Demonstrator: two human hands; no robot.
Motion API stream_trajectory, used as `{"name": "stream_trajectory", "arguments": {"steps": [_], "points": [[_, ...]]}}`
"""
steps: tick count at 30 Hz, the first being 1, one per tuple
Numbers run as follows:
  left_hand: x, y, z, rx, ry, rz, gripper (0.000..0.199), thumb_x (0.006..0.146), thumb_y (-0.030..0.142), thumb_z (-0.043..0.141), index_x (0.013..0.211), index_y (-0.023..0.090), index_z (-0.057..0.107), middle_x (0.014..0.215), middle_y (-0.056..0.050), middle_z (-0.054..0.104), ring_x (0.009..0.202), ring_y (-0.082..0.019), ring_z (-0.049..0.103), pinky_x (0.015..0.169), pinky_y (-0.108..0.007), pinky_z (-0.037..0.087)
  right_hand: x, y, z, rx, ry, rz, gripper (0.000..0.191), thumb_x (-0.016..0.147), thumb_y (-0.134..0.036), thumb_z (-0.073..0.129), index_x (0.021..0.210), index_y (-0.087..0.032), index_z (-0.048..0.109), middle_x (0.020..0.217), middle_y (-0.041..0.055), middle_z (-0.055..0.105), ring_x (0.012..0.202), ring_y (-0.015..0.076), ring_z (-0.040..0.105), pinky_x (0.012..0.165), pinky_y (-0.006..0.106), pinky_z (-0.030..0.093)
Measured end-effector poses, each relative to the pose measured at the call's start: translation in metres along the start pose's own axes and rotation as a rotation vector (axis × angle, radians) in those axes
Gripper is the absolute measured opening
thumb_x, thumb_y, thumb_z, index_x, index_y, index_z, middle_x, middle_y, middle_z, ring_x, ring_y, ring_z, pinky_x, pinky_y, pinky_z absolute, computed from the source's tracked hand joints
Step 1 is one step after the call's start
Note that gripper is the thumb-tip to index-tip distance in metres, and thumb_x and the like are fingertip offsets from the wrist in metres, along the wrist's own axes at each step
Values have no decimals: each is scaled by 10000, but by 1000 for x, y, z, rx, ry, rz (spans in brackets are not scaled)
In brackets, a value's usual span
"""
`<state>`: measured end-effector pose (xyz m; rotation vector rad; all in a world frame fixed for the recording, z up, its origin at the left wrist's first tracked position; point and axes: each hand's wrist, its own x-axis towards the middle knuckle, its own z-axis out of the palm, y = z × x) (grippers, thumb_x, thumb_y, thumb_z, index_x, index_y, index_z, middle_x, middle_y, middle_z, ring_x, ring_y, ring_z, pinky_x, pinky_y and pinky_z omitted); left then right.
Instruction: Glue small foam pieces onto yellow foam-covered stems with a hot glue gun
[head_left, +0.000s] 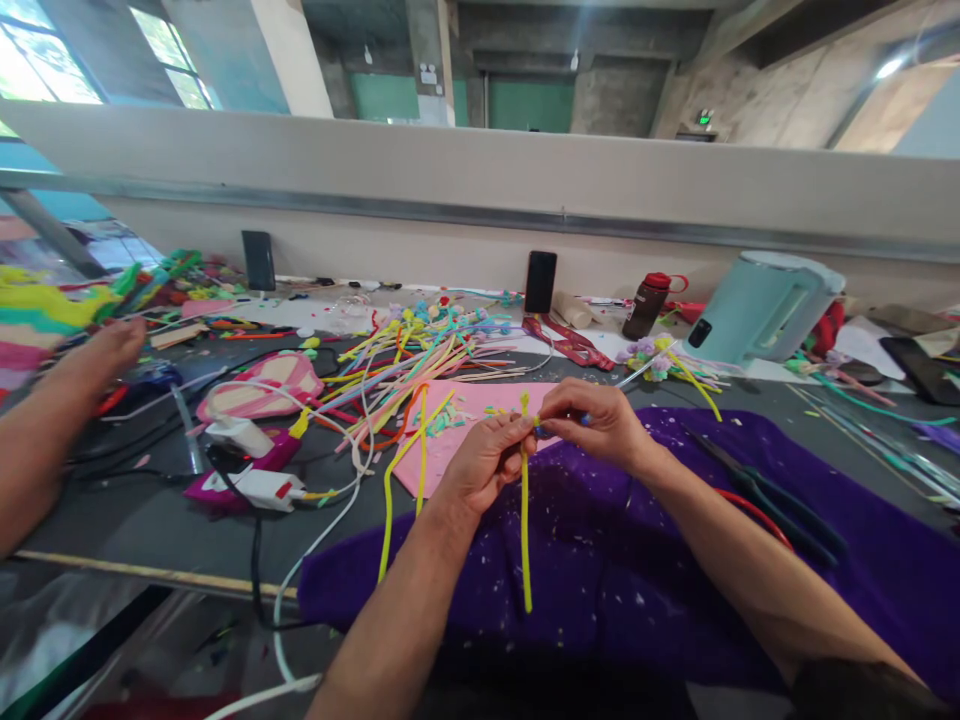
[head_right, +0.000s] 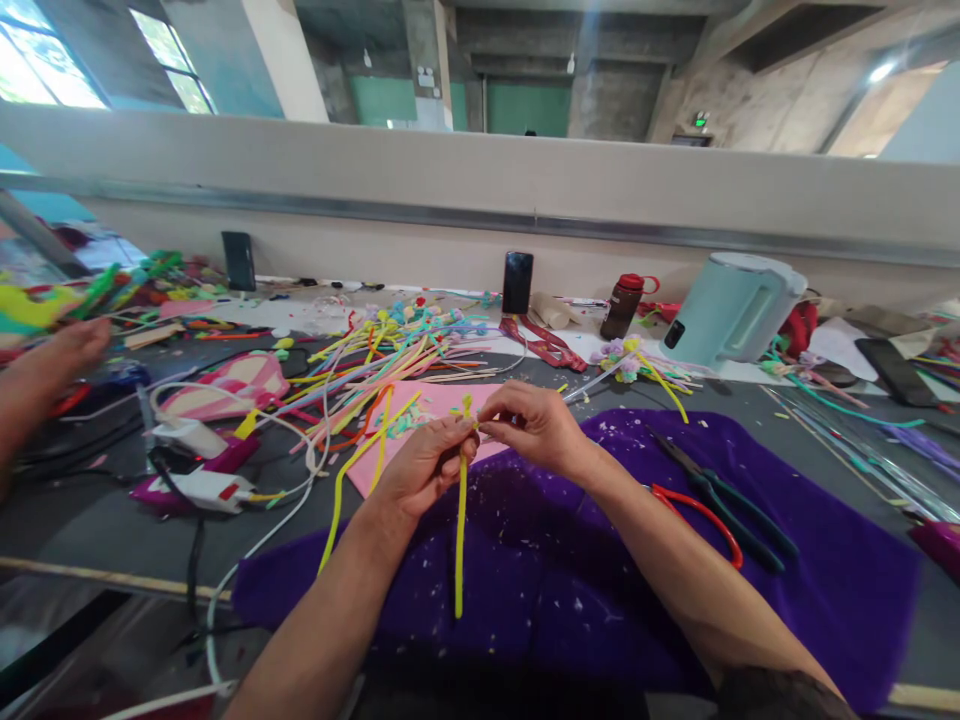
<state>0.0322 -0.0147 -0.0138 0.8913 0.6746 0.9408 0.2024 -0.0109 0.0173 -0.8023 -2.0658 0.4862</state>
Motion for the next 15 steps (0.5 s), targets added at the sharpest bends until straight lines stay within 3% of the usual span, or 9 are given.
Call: {"name": "stream_trajectory", "arguments": {"steps": [9,15], "points": [[2,-3,-3,-14,-28,-16,204,698,292,646,624,112,582,500,37,532,309,8,377,299,-105,243,0,1,0,-82,-61,-21,89,796,-192,517,772,-163,598,711,15,581,614,98,505,562,218,378],[1,0,-3,58,-27,-43,188,689,289,628,732,106,617,523,11,595,272,-5,372,266,-134,191,1,10,-20,187,-54,193,105,799,-243,531,811,-147,573,716,5,550,597,93,531,549,215,417]]}}
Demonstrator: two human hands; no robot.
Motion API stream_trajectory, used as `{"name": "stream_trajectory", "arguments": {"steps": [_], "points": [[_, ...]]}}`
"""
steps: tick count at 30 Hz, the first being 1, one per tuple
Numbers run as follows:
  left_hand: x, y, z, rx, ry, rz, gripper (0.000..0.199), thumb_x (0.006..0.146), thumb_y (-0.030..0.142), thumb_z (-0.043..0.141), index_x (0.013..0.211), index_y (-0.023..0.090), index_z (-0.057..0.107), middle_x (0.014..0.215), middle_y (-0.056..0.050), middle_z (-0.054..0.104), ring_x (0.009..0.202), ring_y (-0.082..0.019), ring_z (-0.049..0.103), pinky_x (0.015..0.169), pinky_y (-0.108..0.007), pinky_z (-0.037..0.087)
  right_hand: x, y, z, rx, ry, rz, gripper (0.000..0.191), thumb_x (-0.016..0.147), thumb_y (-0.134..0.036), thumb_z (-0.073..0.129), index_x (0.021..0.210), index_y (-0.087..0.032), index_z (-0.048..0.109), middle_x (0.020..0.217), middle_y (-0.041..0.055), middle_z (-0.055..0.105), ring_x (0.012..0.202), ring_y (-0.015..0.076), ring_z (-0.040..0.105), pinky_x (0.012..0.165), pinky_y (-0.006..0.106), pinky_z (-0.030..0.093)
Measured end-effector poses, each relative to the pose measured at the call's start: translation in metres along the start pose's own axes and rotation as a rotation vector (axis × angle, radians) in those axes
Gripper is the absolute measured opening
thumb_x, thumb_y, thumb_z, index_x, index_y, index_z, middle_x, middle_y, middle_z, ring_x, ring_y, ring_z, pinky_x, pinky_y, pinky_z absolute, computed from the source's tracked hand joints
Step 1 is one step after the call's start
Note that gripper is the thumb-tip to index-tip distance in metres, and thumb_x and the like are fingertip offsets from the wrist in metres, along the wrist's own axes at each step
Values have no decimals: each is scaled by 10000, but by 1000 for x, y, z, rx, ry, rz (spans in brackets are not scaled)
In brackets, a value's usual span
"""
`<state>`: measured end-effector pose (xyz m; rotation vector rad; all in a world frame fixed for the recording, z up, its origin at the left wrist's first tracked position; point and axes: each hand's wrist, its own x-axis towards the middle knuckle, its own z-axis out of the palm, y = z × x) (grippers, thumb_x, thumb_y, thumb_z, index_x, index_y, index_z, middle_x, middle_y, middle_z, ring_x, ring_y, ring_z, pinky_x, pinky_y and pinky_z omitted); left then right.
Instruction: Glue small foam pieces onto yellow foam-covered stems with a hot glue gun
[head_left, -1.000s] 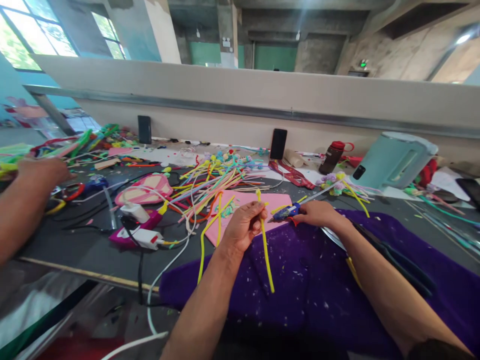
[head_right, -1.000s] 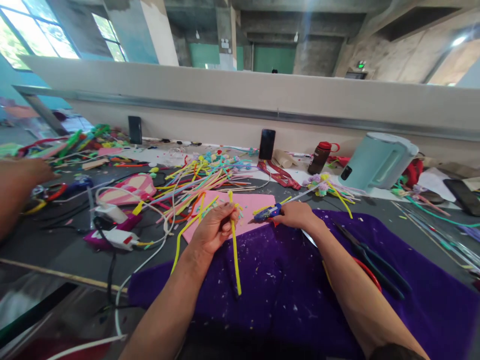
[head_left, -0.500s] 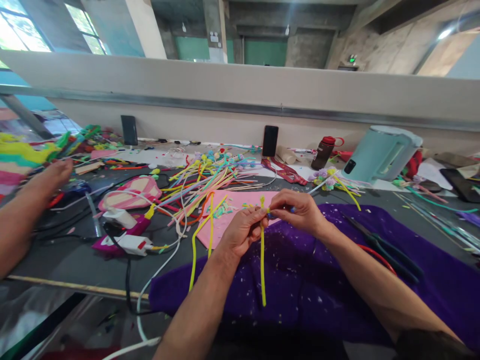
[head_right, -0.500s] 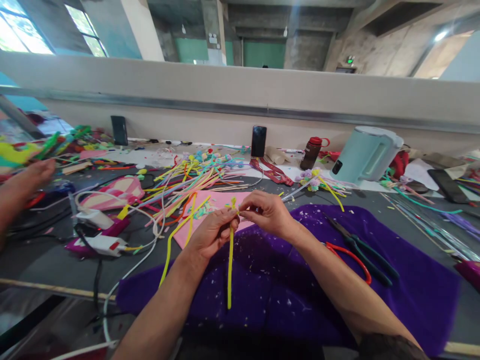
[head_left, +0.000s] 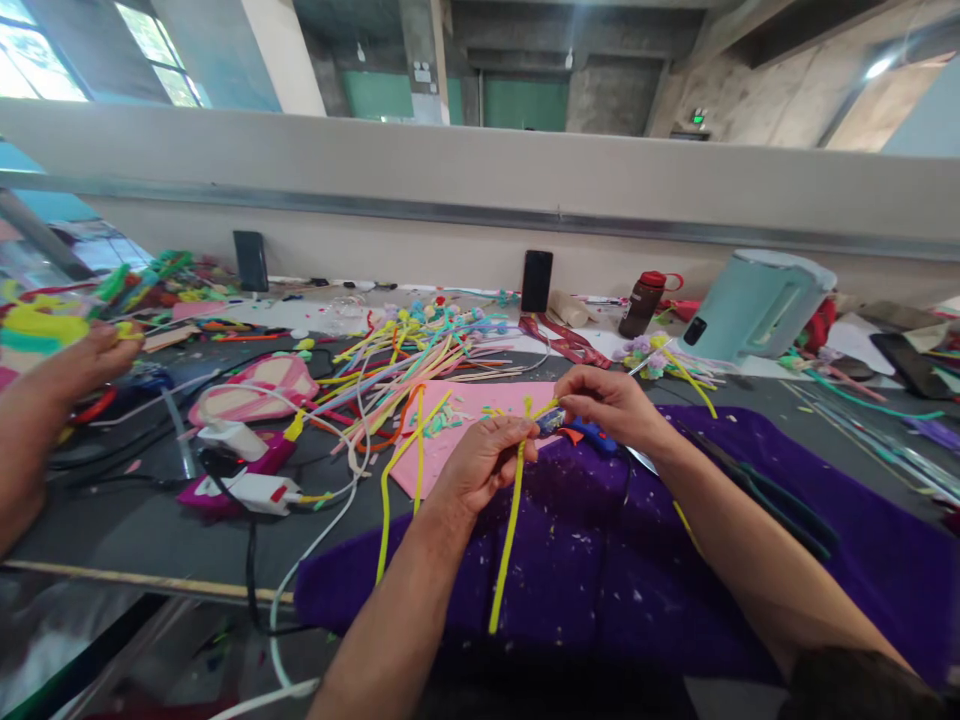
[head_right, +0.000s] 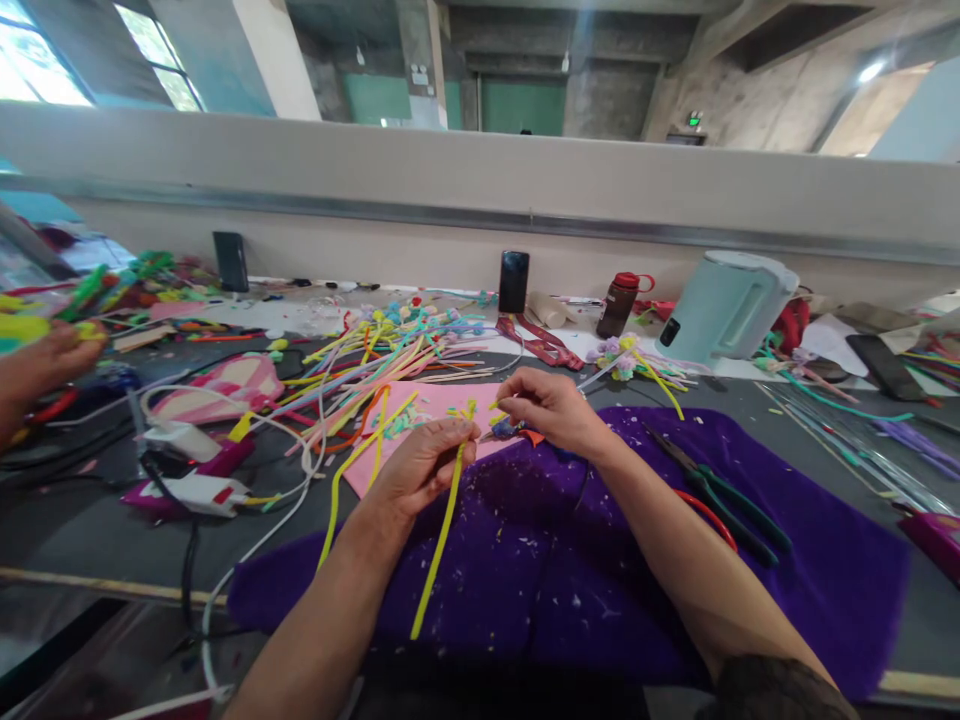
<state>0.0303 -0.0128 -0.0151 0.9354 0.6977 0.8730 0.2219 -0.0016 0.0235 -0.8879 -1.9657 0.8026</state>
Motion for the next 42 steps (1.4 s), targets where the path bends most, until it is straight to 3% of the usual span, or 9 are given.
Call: {"name": "stream_trajectory", "arguments": {"steps": [4,17,24,31,38,42], "points": [[-1,1,1,47,7,-10,192,703,283,604,728,94,629,496,0,599,247,-2,338,261,-143,150,3,6,-9,77,24,43,117,783,-257,558,809,-146,582,702,-2,552,590,86,531,543,209,423],[-5,4,5,255,-14,-80,227,729,316,557,638,114,611,363,42,478,238,-6,263,284,-155,102,3,8,-13,68,-125,-10,118,795,-255,562,798,-142,595,795,23,549,718,101,501,650,240,399],[-4,2,5,310,-11,-65,234,723,316,552,613,117,608,340,43,458,244,-19,277,294,-168,120,3,9,-11,105,-200,20,150,796,-281,558,798,-135,593,792,23,540,686,97,490,618,235,396],[-2,-2,4,375,13,-42,242,717,346,561,638,124,614,343,54,437,261,-23,252,317,-191,110,2,9,-10,135,-189,53,145,784,-285,565,777,-142,588,771,15,541,671,95,489,613,232,396],[-3,-3,8,495,79,57,241,705,365,586,642,135,619,385,53,452,337,-35,304,378,-191,179,4,13,-13,135,-149,51,127,772,-272,577,765,-146,581,759,12,544,701,100,491,641,239,397],[-3,0,10,560,117,46,222,701,347,579,638,138,620,394,53,455,336,-40,302,381,-194,190,4,15,-13,109,-166,39,124,769,-269,583,753,-147,582,755,11,543,701,100,492,639,238,402]]}}
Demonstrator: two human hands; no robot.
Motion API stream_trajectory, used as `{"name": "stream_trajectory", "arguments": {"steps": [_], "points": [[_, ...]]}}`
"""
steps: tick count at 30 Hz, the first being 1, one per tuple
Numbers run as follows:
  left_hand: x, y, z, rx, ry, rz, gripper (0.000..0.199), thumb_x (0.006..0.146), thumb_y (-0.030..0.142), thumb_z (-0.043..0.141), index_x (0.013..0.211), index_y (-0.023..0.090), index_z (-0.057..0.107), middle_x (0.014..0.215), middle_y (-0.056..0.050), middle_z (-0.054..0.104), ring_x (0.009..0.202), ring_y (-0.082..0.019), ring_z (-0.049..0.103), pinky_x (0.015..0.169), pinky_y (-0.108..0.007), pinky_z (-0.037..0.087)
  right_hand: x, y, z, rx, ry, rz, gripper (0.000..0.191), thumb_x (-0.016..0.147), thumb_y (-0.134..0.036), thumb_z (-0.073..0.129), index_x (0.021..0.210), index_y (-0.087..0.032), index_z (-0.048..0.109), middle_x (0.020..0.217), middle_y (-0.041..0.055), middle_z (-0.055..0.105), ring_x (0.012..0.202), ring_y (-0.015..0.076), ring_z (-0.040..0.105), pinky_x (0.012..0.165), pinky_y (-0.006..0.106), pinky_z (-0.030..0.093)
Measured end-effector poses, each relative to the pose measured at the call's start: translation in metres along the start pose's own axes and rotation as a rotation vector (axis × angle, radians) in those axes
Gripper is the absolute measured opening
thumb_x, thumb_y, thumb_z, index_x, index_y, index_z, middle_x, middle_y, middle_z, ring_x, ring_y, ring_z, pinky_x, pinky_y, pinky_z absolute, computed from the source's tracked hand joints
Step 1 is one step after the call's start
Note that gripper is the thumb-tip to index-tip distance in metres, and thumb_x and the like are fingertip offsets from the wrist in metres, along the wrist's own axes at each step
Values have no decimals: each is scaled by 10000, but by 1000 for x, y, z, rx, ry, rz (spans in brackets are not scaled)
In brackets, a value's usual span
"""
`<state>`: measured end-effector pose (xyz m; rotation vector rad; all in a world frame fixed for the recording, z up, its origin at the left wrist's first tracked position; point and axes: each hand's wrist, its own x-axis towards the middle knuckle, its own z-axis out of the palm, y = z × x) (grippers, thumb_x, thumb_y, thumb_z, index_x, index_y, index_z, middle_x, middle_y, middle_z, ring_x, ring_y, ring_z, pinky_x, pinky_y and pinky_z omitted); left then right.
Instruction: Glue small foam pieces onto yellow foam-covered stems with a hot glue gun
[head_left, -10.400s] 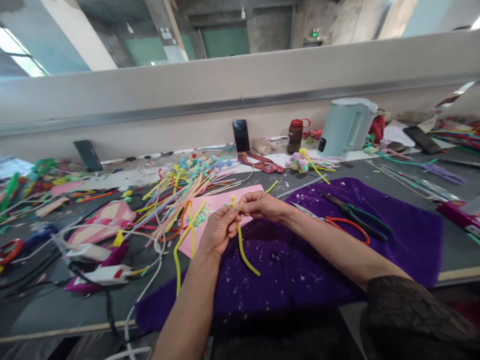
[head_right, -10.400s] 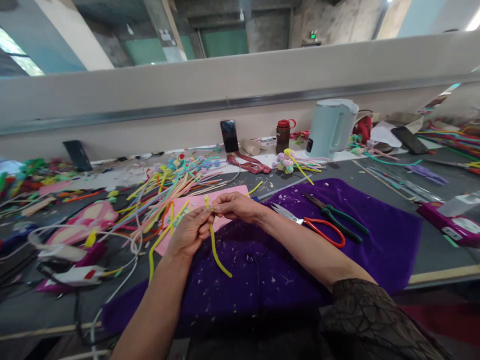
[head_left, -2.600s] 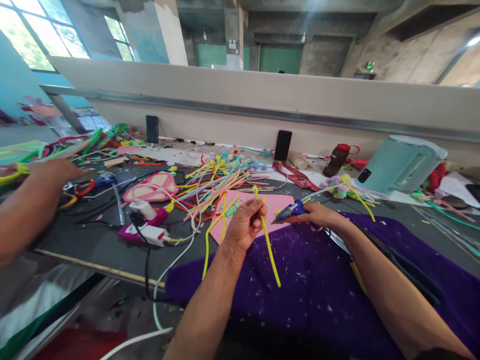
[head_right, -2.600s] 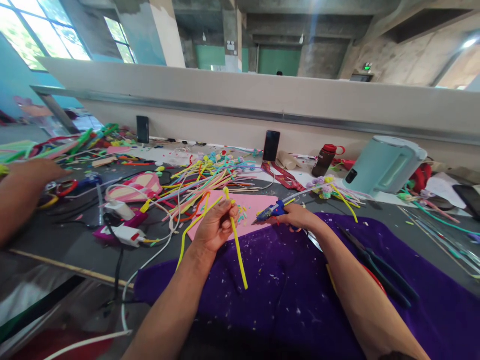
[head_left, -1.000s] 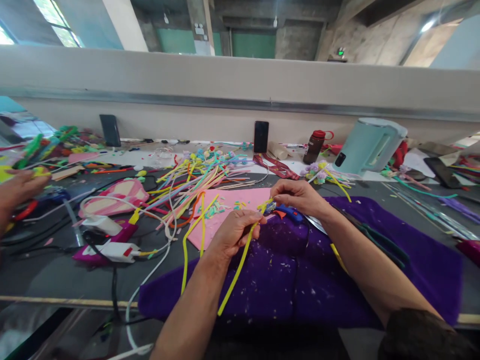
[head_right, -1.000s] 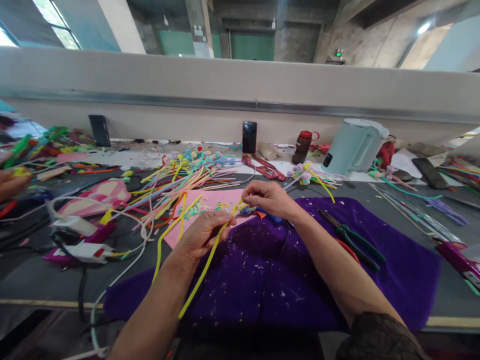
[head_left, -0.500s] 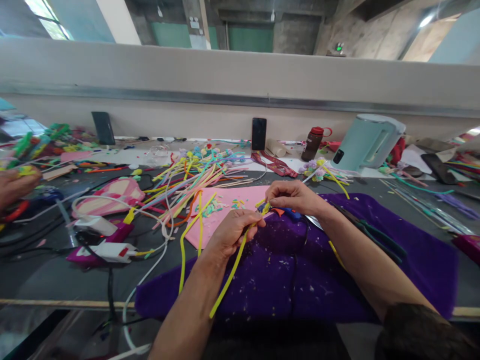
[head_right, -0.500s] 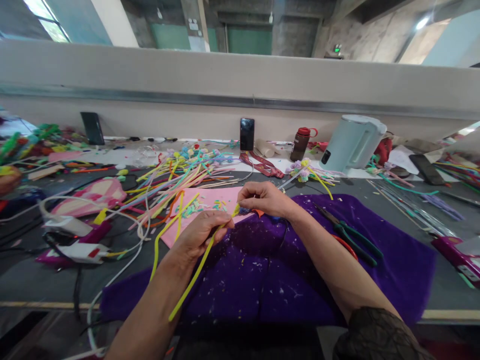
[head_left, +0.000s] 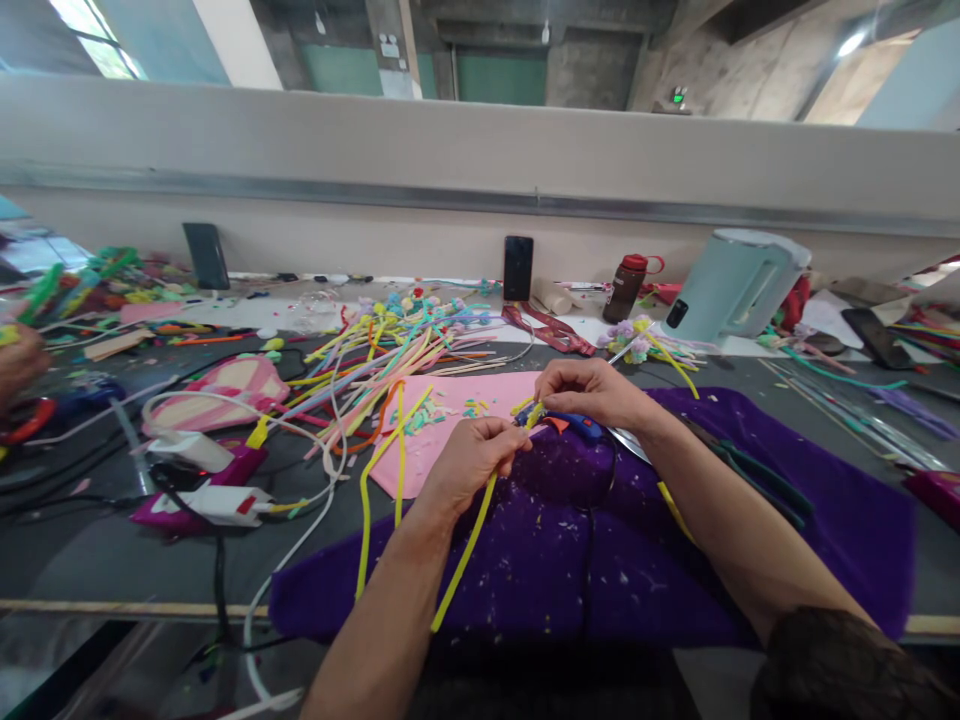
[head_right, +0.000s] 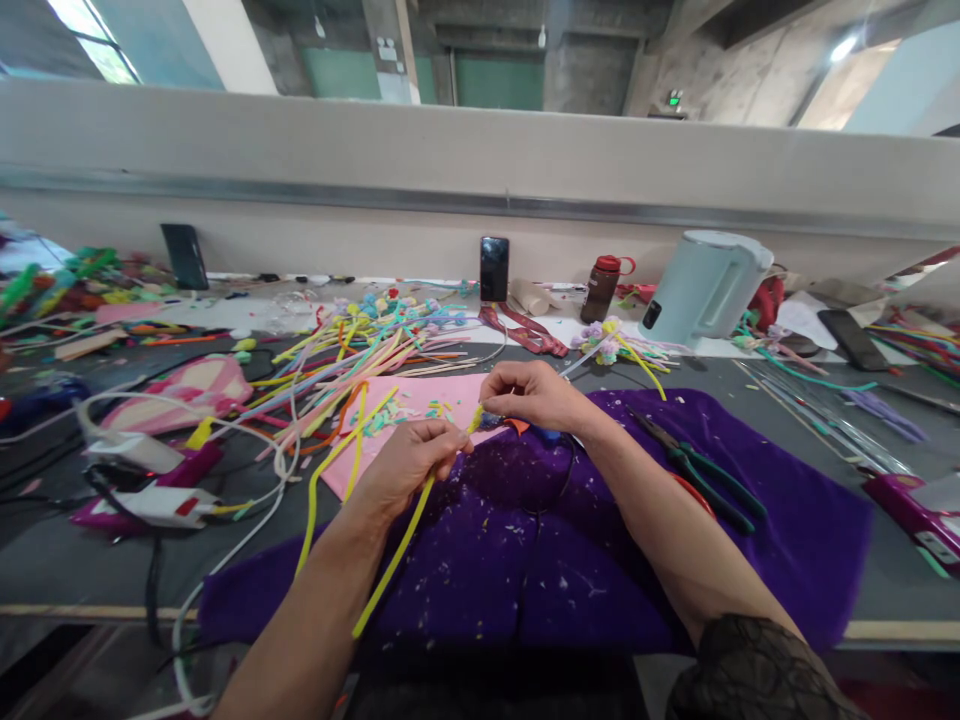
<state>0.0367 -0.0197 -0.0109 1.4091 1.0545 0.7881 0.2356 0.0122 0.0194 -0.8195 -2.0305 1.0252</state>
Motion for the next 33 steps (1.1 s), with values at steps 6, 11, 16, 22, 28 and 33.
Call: {"name": "stream_trajectory", "arguments": {"steps": [6,11,16,22,28,33], "points": [[-1,3,1,6,5,-12,212,710,329,561,627,144,622,378,52,457,311,-37,275,364,-196,170,-1,-1,2,-54,-17,-21,101,781,-248,573,781,-149,592,782,19,551,687,96,495,630,236,404],[-2,3,1,2,0,-7,210,706,324,570,621,140,623,373,51,455,314,-39,269,369,-199,166,0,-3,3,-129,-44,-74,104,794,-233,563,763,-139,595,791,26,559,665,92,492,616,235,397],[-2,2,1,-7,-1,21,206,701,324,569,637,140,636,376,47,463,331,-45,294,382,-204,182,0,-6,4,-176,-57,-114,109,809,-228,548,766,-137,589,818,38,564,713,107,510,644,242,403],[-2,1,1,7,4,-3,207,718,317,557,631,145,633,368,51,459,314,-38,282,380,-205,179,0,-9,3,-208,-71,-118,136,825,-260,534,780,-143,586,820,38,563,748,115,513,678,252,408],[-2,2,1,-1,-6,-19,201,727,308,546,643,149,637,373,52,464,297,-35,269,368,-208,168,1,-8,4,-228,-75,-145,133,825,-259,537,772,-148,588,821,38,566,772,123,521,702,265,412],[-2,3,1,-2,-3,-26,203,730,305,545,644,145,636,370,48,461,299,-40,271,363,-210,166,1,-8,5,-257,-85,-165,143,826,-259,534,746,-154,587,828,38,563,771,124,523,708,270,414]]}}
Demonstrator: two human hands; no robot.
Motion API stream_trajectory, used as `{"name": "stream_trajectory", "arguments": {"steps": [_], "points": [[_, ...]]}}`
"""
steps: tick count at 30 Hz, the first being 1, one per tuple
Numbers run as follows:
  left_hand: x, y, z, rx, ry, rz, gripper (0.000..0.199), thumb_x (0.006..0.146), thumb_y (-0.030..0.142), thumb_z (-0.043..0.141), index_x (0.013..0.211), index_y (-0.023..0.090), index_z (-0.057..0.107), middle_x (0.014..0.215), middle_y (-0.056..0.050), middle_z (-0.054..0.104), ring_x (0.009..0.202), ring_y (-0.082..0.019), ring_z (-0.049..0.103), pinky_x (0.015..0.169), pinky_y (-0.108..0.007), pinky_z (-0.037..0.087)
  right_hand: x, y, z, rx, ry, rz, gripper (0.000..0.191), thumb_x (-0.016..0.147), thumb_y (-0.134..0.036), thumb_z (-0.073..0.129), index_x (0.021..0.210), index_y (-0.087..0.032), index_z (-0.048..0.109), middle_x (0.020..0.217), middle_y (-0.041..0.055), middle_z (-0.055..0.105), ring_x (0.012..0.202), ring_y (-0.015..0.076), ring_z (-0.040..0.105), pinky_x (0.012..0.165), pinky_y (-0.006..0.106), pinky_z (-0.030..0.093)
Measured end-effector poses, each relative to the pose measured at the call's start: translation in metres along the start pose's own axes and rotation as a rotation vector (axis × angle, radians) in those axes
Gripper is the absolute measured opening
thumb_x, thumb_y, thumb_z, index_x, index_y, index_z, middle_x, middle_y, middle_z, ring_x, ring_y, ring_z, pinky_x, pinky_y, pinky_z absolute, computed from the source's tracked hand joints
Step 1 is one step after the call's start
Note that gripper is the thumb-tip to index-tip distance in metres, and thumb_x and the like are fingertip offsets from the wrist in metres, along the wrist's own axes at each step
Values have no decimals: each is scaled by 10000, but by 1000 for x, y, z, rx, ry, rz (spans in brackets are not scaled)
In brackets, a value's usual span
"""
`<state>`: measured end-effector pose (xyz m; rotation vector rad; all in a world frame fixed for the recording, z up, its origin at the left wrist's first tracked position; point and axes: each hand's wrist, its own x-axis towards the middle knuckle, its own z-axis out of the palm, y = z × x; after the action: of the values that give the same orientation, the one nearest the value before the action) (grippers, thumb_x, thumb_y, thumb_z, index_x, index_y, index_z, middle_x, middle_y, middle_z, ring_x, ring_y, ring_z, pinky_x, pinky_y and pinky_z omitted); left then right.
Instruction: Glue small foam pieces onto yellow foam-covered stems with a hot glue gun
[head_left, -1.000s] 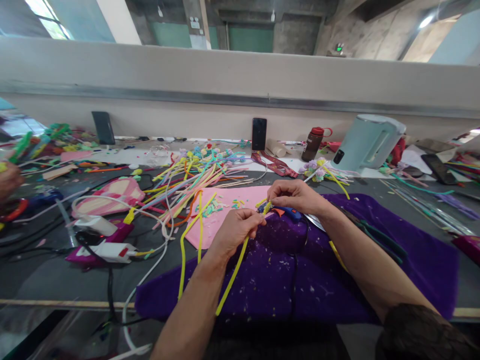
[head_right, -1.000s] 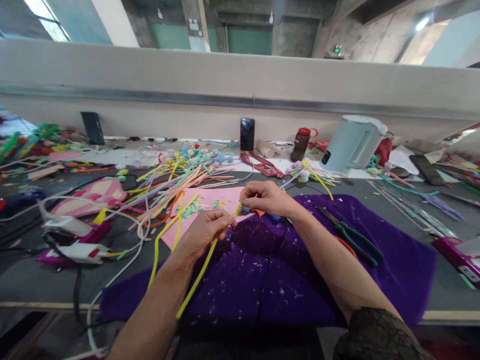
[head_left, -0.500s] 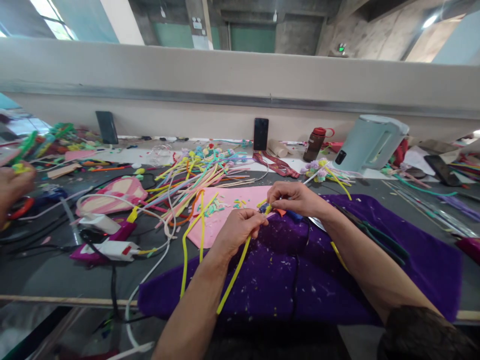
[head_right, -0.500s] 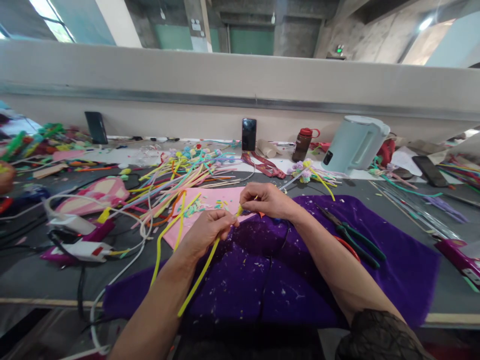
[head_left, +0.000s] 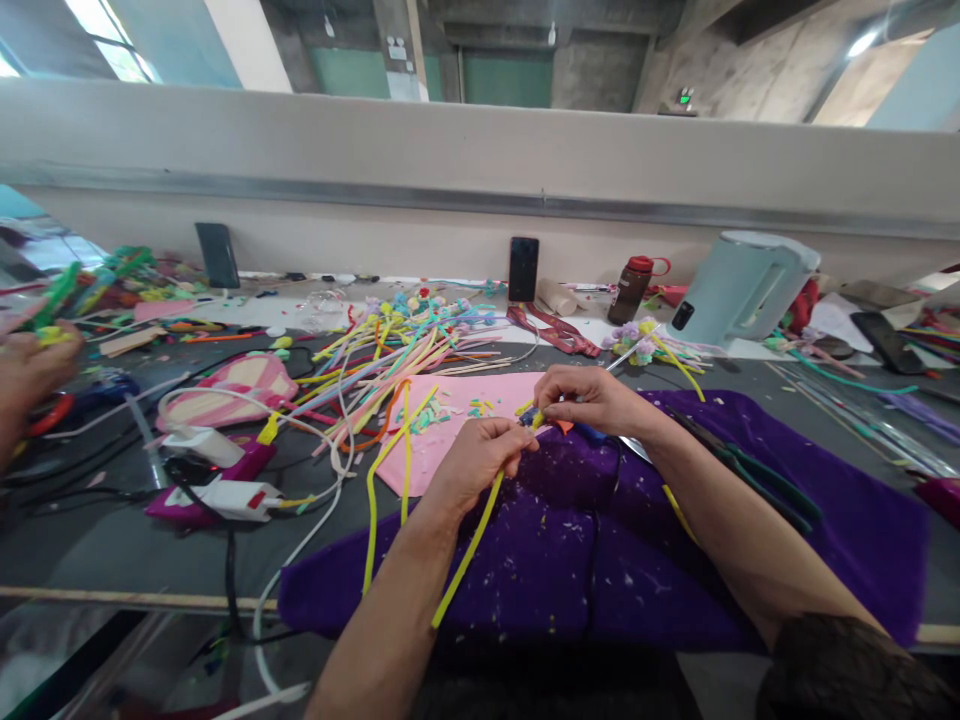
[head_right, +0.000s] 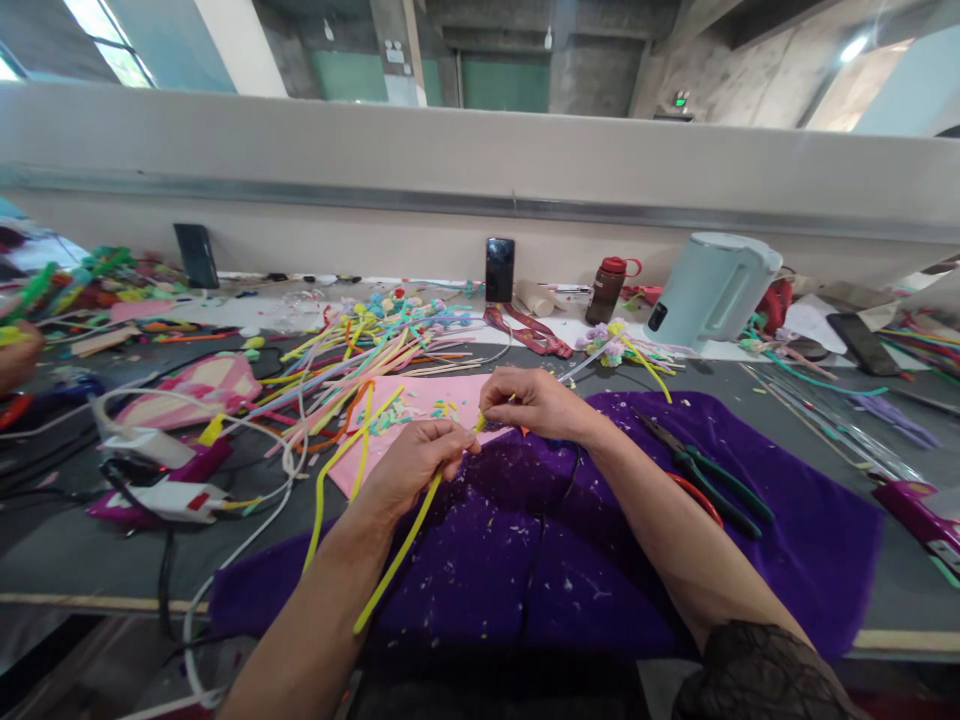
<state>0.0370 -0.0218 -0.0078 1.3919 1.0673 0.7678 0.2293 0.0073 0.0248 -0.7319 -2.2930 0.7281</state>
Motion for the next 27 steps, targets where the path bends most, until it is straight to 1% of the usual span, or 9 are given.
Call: {"name": "stream_trajectory", "arguments": {"steps": [5,11,15,20,24,27], "points": [[0,0,0,-8,-5,8,204,727,309,551,654,142,642,373,48,462,303,-41,272,361,-210,165,0,-1,0,-12,-2,1,140,827,-256,534,763,-147,594,845,42,561,731,112,519,674,257,416],[0,1,0,-12,-4,6,208,732,310,546,658,139,640,369,50,459,296,-37,268,357,-206,163,0,0,0,-64,-3,-25,121,820,-238,539,770,-145,599,854,51,570,752,126,533,683,261,417],[0,1,0,-17,-7,2,209,728,314,552,657,137,639,374,47,462,297,-36,272,353,-203,164,0,2,1,-87,12,-39,110,812,-226,546,759,-146,598,841,47,573,736,123,535,663,252,415],[1,-1,-1,-21,-11,9,221,733,326,548,661,139,639,377,48,464,295,-32,269,351,-197,163,0,2,2,-66,39,-18,106,798,-233,565,766,-152,626,850,47,583,737,123,545,665,259,426],[2,-4,-2,-50,-10,21,243,736,361,548,667,144,633,380,52,466,296,-27,266,348,-187,158,-2,0,0,-18,81,-1,132,785,-259,587,806,-165,677,853,53,600,768,139,566,697,276,444],[2,-5,-4,-100,-1,20,247,728,372,558,686,140,632,394,51,479,294,-23,269,337,-181,146,-3,-1,-4,36,160,18,141,778,-261,598,841,-181,695,861,56,609,794,147,572,718,289,451]]}}
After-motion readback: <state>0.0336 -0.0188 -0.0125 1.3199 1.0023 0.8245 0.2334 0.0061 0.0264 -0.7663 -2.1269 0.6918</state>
